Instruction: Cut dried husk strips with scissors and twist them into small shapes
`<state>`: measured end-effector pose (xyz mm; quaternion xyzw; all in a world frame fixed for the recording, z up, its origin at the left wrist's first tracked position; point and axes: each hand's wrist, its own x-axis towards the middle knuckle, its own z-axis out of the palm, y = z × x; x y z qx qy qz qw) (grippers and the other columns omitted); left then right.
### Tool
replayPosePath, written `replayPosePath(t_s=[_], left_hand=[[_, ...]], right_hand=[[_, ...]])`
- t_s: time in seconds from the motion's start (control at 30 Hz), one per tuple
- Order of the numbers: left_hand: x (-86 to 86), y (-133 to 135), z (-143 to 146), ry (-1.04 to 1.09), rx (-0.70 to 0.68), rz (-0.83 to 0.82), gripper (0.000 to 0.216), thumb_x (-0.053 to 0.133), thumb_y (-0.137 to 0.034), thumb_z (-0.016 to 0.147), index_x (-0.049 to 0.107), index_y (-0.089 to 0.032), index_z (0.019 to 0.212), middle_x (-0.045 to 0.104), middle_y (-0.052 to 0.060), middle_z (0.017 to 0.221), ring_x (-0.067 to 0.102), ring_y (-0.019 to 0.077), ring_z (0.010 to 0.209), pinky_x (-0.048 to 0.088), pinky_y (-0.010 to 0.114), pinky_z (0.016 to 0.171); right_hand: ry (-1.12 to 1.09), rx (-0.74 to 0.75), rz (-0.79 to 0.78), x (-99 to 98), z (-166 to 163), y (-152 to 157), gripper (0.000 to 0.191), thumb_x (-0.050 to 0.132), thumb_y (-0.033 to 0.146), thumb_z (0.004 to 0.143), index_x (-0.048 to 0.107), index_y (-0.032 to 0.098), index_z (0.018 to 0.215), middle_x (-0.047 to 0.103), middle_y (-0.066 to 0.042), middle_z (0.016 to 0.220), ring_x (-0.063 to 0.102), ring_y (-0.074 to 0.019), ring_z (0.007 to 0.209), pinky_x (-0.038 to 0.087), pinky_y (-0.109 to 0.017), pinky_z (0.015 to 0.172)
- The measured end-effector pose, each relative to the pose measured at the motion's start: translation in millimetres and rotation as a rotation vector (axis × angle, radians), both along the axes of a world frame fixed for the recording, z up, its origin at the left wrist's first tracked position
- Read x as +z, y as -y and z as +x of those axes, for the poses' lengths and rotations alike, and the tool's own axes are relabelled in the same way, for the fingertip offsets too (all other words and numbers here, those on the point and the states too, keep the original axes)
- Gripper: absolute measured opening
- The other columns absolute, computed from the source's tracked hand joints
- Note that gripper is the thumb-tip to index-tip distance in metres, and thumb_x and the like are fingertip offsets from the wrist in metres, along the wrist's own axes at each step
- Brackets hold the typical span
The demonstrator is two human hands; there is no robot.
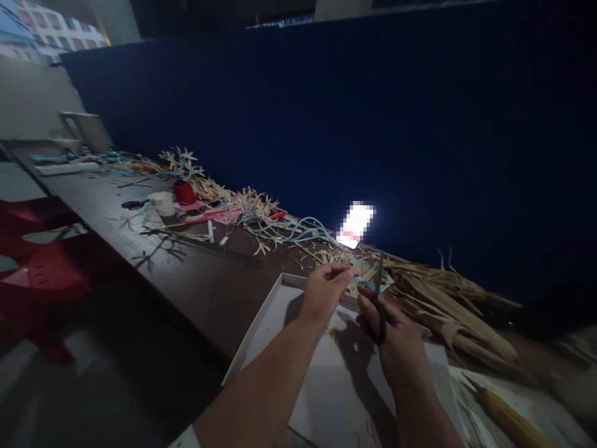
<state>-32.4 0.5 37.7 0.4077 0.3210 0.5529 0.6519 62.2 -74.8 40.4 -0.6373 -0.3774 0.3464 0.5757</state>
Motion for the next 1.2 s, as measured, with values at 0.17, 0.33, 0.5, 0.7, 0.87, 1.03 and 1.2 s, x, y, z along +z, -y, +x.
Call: replayPosePath(t_s=[0.17,0.33,0.5,0.7,0.87,1.03,1.2], left_hand=[[3.5,1.3,-4.9,-0.144,-0.149,0.04,0.02,0.066,-0.031,0.065,0.062,-0.014,0.075,0.047,-0.004,0.053,0.038,0.0043,0.043,0.027,0.018,0.04],[4.4,8.0,-6.3,-0.29,-0.266,0.185,0.017,0.065,-0.029,0.065,0.064,-0.013,0.073,0.052,0.0,0.056,0.039,0.0051,0.047,0.028,0.018,0.043],[2.4,9.3,-4.5,-0.319,-0.33,0.179,0.016,0.065,-0.027,0.065,0.063,-0.013,0.072,0.049,-0.001,0.054,0.038,0.0047,0.045,0.025,0.018,0.042],[6.9,9.0,-3.9,-0.187,-0.268,0.067,0.015,0.065,-0.026,0.063,0.059,-0.013,0.067,0.05,-0.001,0.057,0.038,0.0036,0.044,0.027,0.018,0.042],[8.5,7.7,-3.1,-0.102,-0.252,-0.027,0.02,0.068,-0.029,0.06,0.058,-0.013,0.064,0.049,-0.002,0.055,0.038,0.0032,0.044,0.027,0.017,0.04],[-1.6,1.2,2.2,-0.183,-0.191,-0.013,0.023,0.067,-0.034,0.063,0.06,-0.014,0.068,0.048,-0.003,0.051,0.038,0.004,0.041,0.027,0.017,0.038],[-12.0,-5.1,8.0,-0.218,-0.208,0.051,0.026,0.068,-0.037,0.063,0.062,-0.013,0.071,0.049,-0.003,0.051,0.037,0.0037,0.041,0.026,0.016,0.039]], right_hand=[[-0.11,-0.071,0.152,-0.5,11.6,1.3,0.058,0.074,0.038,0.064,0.059,0.024,0.118,0.063,0.0,0.076,0.051,-0.0107,0.059,0.038,-0.02,0.049],[-0.215,-0.043,0.241,-4.2,15.4,-0.6,0.061,0.073,0.035,0.067,0.052,0.025,0.124,0.062,0.001,0.081,0.051,-0.01,0.06,0.037,-0.02,0.051],[-0.251,-0.061,0.281,-6.3,16.8,-0.5,0.057,0.072,0.032,0.067,0.054,0.023,0.121,0.056,0.003,0.074,0.046,-0.0076,0.054,0.035,-0.019,0.049],[-0.218,-0.044,0.259,-5.5,12.0,-0.7,0.051,0.072,0.031,0.068,0.058,0.025,0.116,0.056,0.003,0.077,0.043,-0.0057,0.055,0.033,-0.017,0.049],[-0.184,-0.001,0.246,-6.7,9.4,-2.3,0.05,0.073,0.031,0.067,0.058,0.024,0.115,0.056,0.003,0.077,0.043,-0.0066,0.055,0.033,-0.018,0.05],[-0.23,-0.029,0.239,-12.7,11.4,-7.6,0.056,0.077,0.032,0.06,0.059,0.023,0.113,0.055,0.004,0.068,0.042,-0.0072,0.051,0.033,-0.02,0.049],[-0.221,-0.048,0.261,-23.5,16.9,-14.7,0.056,0.076,0.033,0.061,0.059,0.022,0.113,0.058,0.004,0.068,0.048,-0.0088,0.056,0.036,-0.02,0.053]])
